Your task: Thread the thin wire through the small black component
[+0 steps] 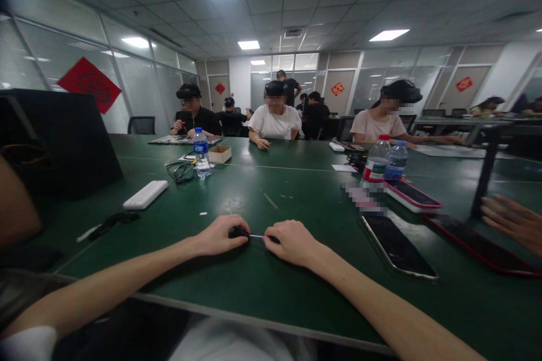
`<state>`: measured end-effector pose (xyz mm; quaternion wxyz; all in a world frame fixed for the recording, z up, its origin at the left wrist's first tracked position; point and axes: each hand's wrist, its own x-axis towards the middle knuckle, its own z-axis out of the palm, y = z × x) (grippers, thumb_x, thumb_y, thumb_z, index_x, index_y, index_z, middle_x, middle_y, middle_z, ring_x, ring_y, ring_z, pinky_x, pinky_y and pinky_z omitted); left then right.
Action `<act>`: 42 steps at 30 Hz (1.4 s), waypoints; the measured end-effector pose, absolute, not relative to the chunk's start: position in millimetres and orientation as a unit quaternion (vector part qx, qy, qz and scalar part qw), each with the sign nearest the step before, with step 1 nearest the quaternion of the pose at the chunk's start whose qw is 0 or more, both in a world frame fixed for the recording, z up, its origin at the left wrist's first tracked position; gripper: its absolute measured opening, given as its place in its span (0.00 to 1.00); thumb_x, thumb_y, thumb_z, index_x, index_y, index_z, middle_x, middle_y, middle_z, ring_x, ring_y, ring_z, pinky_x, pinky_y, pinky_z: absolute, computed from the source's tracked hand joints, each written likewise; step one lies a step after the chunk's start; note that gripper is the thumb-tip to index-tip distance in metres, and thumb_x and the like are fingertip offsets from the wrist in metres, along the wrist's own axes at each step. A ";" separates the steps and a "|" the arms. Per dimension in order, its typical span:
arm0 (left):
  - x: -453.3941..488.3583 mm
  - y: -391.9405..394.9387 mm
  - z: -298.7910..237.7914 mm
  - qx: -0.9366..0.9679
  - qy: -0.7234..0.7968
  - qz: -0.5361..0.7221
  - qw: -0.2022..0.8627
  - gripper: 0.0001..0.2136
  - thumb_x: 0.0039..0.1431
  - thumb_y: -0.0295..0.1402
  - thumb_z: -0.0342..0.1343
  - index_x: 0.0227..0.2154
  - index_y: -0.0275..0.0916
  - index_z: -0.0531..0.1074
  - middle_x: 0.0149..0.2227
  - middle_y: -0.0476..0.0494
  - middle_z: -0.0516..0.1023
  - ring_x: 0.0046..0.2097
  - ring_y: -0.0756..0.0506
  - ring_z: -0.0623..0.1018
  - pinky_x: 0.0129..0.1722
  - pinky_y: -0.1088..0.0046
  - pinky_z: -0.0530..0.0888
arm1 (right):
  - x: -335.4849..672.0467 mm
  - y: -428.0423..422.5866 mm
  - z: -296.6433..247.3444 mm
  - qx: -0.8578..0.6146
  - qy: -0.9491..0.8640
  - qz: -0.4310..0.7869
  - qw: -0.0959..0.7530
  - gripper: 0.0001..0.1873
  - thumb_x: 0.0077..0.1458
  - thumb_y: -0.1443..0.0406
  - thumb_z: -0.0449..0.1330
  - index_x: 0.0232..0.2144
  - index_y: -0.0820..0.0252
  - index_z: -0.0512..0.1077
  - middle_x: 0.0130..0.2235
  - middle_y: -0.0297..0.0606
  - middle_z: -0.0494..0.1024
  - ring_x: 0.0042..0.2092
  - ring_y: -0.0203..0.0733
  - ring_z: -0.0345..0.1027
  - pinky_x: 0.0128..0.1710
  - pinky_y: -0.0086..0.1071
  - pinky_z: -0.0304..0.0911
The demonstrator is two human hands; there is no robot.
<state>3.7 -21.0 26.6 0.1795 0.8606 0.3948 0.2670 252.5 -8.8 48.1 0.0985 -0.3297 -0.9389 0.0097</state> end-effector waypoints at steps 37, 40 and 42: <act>-1.7 -16.7 34.2 0.858 0.414 0.259 0.158 0.06 0.59 0.33 0.62 0.38 0.42 0.79 0.38 0.49 0.82 0.42 0.46 0.79 0.45 0.71 0.71 | 256.5 -2.7 42.8 -0.301 -0.943 0.059 0.129 0.15 0.65 0.60 0.52 0.37 0.59 0.78 0.33 0.38 0.79 0.32 0.38 0.70 0.35 0.29 0.62; -1.3 -16.3 33.1 0.862 0.411 0.251 0.158 0.06 0.59 0.33 0.62 0.39 0.41 0.79 0.39 0.48 0.82 0.42 0.46 0.79 0.44 0.72 0.71 | 255.6 -2.3 41.7 -0.298 -0.945 0.053 0.126 0.16 0.65 0.60 0.52 0.37 0.59 0.78 0.33 0.38 0.79 0.33 0.38 0.71 0.35 0.28 0.62; -1.1 -15.5 31.3 0.862 0.414 0.246 0.158 0.07 0.60 0.33 0.62 0.40 0.41 0.78 0.40 0.48 0.82 0.42 0.46 0.79 0.43 0.72 0.71 | 255.4 -1.8 40.6 -0.298 -0.944 0.053 0.127 0.16 0.65 0.60 0.52 0.37 0.59 0.78 0.33 0.38 0.79 0.33 0.38 0.71 0.35 0.29 0.62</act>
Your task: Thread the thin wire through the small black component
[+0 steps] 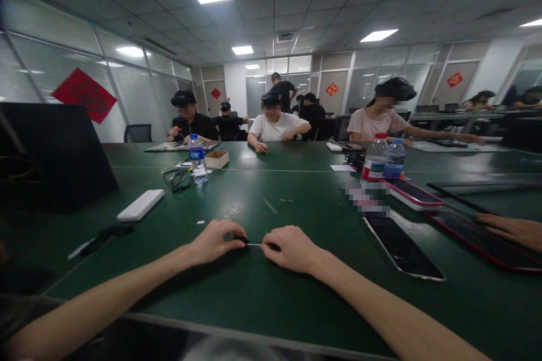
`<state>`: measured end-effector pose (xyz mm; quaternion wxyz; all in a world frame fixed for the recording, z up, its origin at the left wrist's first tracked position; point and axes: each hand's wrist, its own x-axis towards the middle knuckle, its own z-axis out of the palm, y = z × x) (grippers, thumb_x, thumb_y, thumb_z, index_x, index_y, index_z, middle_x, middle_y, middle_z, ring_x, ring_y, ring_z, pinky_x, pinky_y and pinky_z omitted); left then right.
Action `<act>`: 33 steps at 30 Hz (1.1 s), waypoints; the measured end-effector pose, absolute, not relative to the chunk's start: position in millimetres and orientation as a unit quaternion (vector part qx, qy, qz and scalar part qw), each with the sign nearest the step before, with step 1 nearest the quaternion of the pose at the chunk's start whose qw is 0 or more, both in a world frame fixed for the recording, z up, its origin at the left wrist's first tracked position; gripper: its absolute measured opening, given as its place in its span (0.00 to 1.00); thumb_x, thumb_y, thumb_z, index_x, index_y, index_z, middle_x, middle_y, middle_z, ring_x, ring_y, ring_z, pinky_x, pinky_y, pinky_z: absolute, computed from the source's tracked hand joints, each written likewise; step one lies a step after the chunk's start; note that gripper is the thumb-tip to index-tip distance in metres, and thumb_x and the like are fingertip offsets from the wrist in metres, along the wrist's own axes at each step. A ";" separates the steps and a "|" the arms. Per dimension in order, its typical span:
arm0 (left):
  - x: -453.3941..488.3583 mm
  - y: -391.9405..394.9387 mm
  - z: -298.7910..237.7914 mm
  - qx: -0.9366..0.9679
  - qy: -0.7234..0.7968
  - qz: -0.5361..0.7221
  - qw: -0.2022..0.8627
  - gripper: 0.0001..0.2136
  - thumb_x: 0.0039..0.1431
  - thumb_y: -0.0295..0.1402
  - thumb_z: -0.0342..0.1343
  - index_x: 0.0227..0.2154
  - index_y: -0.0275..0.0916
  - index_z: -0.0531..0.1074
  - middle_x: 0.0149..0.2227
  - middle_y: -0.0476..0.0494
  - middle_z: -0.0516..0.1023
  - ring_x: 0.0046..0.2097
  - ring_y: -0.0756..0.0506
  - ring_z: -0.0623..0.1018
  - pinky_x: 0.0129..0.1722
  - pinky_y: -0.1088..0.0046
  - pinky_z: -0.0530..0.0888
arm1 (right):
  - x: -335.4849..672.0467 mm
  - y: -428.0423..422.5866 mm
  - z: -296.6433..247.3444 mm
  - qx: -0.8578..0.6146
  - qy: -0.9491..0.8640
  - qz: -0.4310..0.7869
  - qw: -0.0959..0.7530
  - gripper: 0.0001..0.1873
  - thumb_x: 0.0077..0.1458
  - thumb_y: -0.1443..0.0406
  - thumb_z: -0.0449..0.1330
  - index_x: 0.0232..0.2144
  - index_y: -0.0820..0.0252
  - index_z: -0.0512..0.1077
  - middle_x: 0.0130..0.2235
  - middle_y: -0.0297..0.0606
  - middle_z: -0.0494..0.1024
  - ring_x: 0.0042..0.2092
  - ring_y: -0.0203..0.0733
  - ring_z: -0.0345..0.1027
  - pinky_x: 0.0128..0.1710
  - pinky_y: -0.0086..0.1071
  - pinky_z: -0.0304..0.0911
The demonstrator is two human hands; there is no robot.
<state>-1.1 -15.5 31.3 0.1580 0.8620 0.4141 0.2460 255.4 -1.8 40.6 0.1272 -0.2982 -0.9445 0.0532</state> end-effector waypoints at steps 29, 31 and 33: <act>-14.1 -5.4 28.1 0.883 0.402 0.235 0.061 0.08 0.65 0.35 0.55 0.44 0.40 0.73 0.39 0.46 0.78 0.41 0.45 0.77 0.43 0.69 0.72 | 256.8 1.2 36.0 -0.279 -0.945 0.075 0.154 0.16 0.65 0.59 0.53 0.38 0.60 0.79 0.37 0.40 0.81 0.36 0.39 0.74 0.38 0.29 0.64; -14.7 -4.7 28.7 0.883 0.396 0.245 0.068 0.09 0.66 0.35 0.54 0.45 0.40 0.73 0.41 0.45 0.78 0.41 0.46 0.77 0.44 0.70 0.72 | 256.8 0.8 36.1 -0.280 -0.945 0.073 0.152 0.16 0.65 0.59 0.53 0.38 0.60 0.79 0.37 0.40 0.81 0.36 0.39 0.74 0.38 0.29 0.64; -16.1 -4.5 31.6 0.881 0.397 0.247 0.069 0.10 0.66 0.35 0.53 0.46 0.40 0.73 0.42 0.45 0.78 0.39 0.47 0.76 0.43 0.71 0.72 | 256.8 0.6 36.1 -0.279 -0.946 0.071 0.152 0.17 0.65 0.59 0.53 0.38 0.60 0.79 0.36 0.40 0.81 0.35 0.39 0.73 0.37 0.29 0.64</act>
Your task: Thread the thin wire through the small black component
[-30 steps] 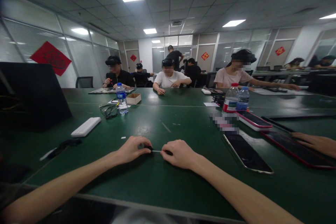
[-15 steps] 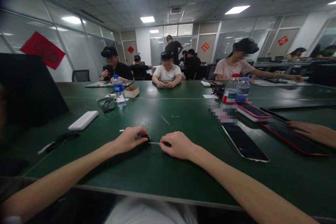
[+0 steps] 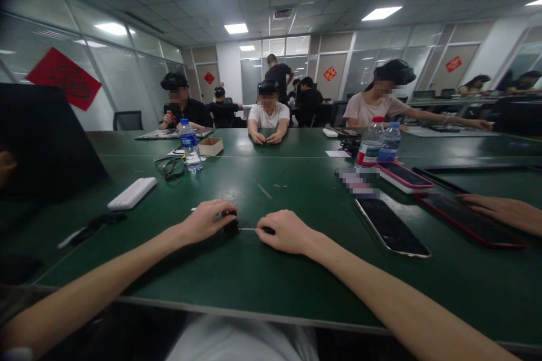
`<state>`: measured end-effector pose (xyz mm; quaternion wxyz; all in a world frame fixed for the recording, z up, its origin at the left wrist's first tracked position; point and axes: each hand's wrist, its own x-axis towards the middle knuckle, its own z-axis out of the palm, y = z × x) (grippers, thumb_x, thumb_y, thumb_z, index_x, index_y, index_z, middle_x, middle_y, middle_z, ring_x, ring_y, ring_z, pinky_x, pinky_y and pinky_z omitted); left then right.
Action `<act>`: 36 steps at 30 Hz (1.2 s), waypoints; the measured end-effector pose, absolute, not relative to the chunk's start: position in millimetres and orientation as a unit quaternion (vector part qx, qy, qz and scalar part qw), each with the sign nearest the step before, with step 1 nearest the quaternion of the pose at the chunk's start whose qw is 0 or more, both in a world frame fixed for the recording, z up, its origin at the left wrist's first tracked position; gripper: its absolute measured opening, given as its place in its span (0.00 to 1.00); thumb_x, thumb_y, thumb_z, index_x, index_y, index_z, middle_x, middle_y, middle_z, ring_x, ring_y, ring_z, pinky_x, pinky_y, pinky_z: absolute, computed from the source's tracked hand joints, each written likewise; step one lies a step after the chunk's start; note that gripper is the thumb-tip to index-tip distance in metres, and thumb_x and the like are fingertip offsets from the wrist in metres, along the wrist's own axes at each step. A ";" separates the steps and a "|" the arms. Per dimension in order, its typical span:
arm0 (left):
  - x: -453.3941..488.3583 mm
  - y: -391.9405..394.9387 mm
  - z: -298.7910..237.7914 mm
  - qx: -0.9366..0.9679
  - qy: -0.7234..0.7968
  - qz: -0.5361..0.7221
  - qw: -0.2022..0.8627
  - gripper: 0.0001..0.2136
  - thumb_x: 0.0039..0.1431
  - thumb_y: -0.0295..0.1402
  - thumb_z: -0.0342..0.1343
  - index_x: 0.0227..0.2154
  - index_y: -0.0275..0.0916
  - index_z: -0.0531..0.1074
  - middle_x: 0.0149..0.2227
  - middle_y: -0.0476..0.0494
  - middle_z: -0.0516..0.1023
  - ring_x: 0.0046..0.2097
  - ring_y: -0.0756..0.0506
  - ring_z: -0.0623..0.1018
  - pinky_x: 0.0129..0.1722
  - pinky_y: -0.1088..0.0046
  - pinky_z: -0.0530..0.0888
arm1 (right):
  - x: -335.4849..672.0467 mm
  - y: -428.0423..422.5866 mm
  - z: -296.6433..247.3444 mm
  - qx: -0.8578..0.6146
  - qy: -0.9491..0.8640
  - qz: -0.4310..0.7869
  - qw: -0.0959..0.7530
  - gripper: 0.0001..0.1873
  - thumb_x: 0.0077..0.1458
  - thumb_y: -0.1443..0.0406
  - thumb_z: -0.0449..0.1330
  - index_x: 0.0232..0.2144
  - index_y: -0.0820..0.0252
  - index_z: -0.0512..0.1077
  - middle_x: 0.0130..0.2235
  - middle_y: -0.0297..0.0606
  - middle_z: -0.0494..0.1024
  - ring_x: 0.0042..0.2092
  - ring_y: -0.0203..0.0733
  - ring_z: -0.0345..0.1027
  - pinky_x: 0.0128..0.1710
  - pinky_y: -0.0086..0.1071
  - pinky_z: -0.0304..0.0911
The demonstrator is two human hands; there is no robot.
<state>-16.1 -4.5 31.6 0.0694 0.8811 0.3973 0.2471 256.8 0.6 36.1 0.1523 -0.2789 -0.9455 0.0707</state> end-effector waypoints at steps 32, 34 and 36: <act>-11.9 -3.3 22.7 0.878 0.419 0.219 0.078 0.10 0.65 0.38 0.53 0.42 0.41 0.74 0.41 0.43 0.76 0.38 0.46 0.76 0.40 0.71 0.71 | 258.1 -6.3 45.6 -0.292 -0.947 0.059 0.121 0.15 0.65 0.60 0.53 0.37 0.59 0.78 0.36 0.38 0.80 0.35 0.38 0.73 0.37 0.29 0.63; -11.5 -3.3 22.7 0.875 0.424 0.222 0.075 0.09 0.66 0.37 0.52 0.42 0.40 0.72 0.39 0.43 0.77 0.39 0.45 0.77 0.40 0.70 0.71 | 258.3 -6.1 45.8 -0.292 -0.947 0.061 0.119 0.16 0.65 0.60 0.52 0.37 0.60 0.78 0.36 0.38 0.80 0.35 0.38 0.72 0.37 0.29 0.63; -11.3 -3.3 22.9 0.869 0.430 0.231 0.077 0.09 0.67 0.37 0.49 0.43 0.39 0.70 0.39 0.43 0.77 0.39 0.44 0.77 0.40 0.69 0.71 | 258.3 -6.4 46.6 -0.292 -0.947 0.065 0.120 0.16 0.65 0.60 0.52 0.37 0.60 0.78 0.36 0.38 0.80 0.35 0.38 0.72 0.37 0.29 0.63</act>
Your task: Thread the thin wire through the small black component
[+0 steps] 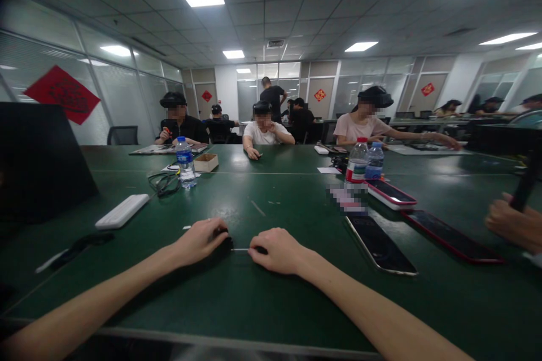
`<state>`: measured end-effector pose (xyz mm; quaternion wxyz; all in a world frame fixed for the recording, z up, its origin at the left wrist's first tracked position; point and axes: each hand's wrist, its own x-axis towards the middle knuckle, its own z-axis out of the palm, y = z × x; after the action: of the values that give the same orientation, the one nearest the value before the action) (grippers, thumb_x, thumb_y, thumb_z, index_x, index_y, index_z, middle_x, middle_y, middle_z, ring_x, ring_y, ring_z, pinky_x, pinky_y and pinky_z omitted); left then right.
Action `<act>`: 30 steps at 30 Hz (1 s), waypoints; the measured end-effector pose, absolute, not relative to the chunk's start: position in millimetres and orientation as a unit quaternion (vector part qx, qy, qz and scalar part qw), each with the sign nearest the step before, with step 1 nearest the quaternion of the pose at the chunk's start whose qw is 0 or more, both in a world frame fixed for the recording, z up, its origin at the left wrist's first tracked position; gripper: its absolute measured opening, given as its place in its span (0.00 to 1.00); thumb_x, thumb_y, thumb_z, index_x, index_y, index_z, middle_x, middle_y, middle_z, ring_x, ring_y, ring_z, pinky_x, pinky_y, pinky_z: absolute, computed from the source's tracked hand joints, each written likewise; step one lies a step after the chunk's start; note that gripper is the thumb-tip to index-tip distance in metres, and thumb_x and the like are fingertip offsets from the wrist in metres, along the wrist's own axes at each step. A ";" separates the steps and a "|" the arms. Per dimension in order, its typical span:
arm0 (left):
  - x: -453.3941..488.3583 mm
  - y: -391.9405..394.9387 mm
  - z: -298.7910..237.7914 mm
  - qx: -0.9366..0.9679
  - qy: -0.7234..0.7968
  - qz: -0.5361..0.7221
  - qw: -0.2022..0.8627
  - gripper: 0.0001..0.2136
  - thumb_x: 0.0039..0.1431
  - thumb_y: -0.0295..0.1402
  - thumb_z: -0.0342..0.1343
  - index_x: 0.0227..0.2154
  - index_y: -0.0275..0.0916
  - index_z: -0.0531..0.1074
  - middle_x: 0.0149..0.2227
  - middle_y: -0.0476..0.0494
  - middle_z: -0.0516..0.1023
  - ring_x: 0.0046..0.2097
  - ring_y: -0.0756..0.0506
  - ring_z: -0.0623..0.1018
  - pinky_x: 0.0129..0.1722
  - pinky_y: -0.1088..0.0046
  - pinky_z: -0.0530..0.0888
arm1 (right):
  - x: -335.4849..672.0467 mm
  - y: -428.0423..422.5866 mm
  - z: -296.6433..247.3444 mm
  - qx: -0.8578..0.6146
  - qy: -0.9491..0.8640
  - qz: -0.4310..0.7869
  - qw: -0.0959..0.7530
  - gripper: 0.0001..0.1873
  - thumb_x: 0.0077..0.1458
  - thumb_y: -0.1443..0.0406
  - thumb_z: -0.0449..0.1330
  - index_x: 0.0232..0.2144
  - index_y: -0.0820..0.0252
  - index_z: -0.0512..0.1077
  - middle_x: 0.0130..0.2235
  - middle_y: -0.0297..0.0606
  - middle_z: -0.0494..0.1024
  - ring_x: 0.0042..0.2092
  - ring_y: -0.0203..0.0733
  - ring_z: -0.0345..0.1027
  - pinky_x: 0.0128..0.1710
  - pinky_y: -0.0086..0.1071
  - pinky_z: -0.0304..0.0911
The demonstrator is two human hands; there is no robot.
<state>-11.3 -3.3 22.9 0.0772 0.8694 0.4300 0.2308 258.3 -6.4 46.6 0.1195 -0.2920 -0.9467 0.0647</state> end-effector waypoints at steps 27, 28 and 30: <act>-3.0 -4.9 15.6 0.860 0.430 0.253 0.104 0.10 0.67 0.35 0.53 0.44 0.39 0.77 0.44 0.44 0.81 0.45 0.45 0.79 0.47 0.69 0.73 | 256.6 -3.9 44.9 -0.295 -0.946 0.066 0.113 0.16 0.65 0.59 0.52 0.38 0.60 0.78 0.35 0.40 0.80 0.35 0.40 0.72 0.37 0.29 0.63; -2.8 -4.5 14.1 0.861 0.429 0.252 0.103 0.11 0.67 0.36 0.52 0.45 0.39 0.76 0.44 0.44 0.81 0.45 0.45 0.79 0.46 0.69 0.73 | 256.4 -4.5 45.7 -0.295 -0.947 0.067 0.112 0.16 0.65 0.59 0.52 0.38 0.60 0.78 0.35 0.40 0.80 0.35 0.40 0.73 0.37 0.29 0.63; -2.6 -3.1 10.4 0.866 0.426 0.244 0.097 0.11 0.68 0.36 0.50 0.45 0.39 0.76 0.44 0.44 0.81 0.44 0.45 0.79 0.46 0.69 0.73 | 256.4 -5.8 47.3 -0.293 -0.947 0.072 0.113 0.16 0.65 0.59 0.52 0.38 0.60 0.78 0.36 0.40 0.80 0.36 0.40 0.73 0.37 0.29 0.63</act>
<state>-2.6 -3.1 10.4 0.0970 0.8658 0.4258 0.2443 256.4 -5.8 47.3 0.1128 -0.2934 -0.9466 0.0722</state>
